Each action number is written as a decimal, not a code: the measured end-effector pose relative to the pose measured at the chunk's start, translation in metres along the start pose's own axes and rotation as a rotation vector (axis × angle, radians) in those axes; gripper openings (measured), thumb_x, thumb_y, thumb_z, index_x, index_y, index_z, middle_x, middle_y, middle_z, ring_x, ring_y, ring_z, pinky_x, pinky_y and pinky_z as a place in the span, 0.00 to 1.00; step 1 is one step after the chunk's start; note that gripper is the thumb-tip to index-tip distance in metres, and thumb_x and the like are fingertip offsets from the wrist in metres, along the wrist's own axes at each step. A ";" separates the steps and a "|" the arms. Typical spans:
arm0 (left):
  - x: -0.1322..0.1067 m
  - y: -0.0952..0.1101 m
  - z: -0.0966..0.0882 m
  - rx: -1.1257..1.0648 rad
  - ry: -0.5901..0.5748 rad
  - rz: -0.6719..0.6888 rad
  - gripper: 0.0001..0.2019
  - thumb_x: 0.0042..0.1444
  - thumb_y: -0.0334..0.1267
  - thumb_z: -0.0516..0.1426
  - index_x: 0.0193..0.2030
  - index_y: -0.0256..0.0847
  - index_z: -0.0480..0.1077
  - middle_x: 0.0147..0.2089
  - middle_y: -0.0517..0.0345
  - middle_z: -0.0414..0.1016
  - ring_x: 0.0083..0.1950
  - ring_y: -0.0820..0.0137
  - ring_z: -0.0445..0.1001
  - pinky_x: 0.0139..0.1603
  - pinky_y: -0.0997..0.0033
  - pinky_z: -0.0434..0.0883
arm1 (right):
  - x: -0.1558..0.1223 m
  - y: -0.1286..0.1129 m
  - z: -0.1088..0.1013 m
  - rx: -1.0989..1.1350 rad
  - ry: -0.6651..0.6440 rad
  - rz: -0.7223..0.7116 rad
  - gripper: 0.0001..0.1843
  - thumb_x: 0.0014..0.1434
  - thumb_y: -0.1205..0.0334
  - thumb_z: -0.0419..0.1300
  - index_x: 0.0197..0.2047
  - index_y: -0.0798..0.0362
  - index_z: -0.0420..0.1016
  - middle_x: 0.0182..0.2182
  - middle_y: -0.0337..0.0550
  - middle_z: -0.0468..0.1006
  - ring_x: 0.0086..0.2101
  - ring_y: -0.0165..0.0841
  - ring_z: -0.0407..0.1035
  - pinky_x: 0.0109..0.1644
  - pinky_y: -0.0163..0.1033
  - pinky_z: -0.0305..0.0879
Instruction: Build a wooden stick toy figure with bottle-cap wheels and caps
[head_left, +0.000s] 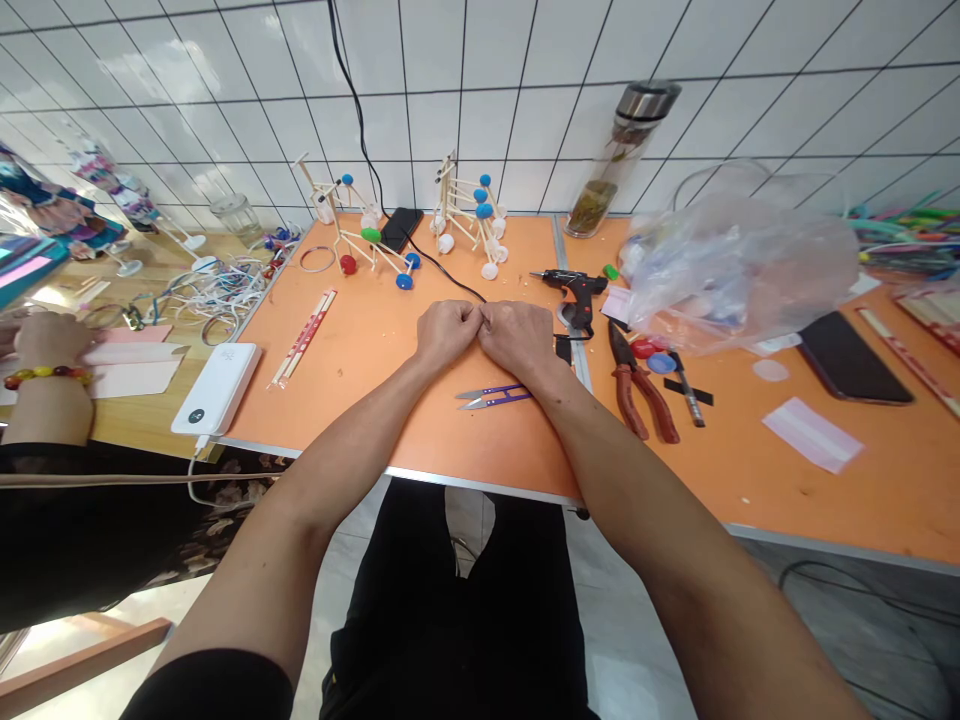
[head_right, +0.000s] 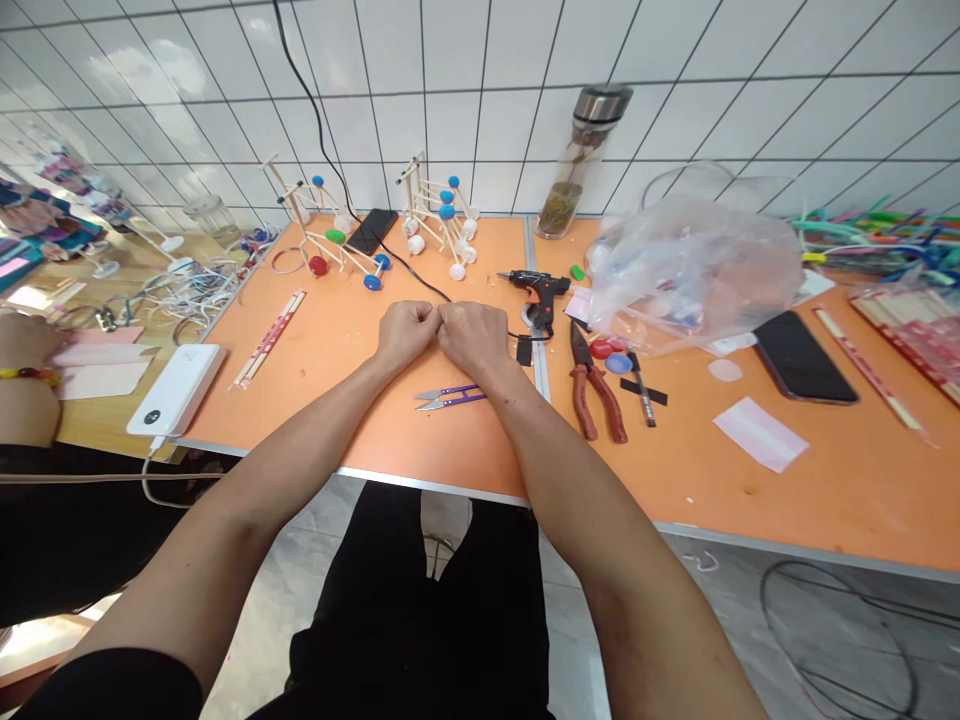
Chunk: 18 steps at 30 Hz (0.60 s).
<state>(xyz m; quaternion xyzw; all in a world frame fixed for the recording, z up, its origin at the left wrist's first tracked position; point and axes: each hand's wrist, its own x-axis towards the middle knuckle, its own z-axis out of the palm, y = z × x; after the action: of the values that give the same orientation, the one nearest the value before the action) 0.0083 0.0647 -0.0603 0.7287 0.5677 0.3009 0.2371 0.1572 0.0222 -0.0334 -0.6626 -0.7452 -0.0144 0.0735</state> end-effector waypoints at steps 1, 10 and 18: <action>0.000 0.000 0.000 -0.003 0.001 -0.001 0.31 0.81 0.40 0.62 0.24 0.46 0.56 0.28 0.58 0.69 0.36 0.63 0.69 0.42 0.55 0.54 | 0.000 0.000 0.000 0.000 0.004 0.001 0.26 0.86 0.66 0.54 0.65 0.51 0.95 0.61 0.61 0.96 0.61 0.56 0.89 0.45 0.51 0.53; -0.001 0.000 -0.001 -0.008 -0.001 0.000 0.30 0.81 0.40 0.62 0.23 0.46 0.58 0.28 0.59 0.70 0.36 0.63 0.68 0.42 0.55 0.55 | -0.001 0.002 0.000 0.012 0.008 -0.001 0.26 0.85 0.66 0.54 0.65 0.50 0.96 0.61 0.61 0.96 0.61 0.56 0.89 0.46 0.50 0.54; 0.001 0.001 -0.002 0.044 0.036 -0.014 0.28 0.82 0.41 0.62 0.26 0.47 0.60 0.32 0.56 0.78 0.40 0.60 0.75 0.42 0.56 0.57 | 0.000 0.001 0.002 -0.010 0.026 -0.002 0.27 0.88 0.63 0.52 0.64 0.51 0.96 0.61 0.60 0.97 0.60 0.56 0.91 0.46 0.51 0.55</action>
<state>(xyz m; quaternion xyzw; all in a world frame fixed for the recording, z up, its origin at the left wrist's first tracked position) 0.0083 0.0649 -0.0581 0.7242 0.5833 0.2998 0.2130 0.1581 0.0224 -0.0358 -0.6620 -0.7448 -0.0267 0.0802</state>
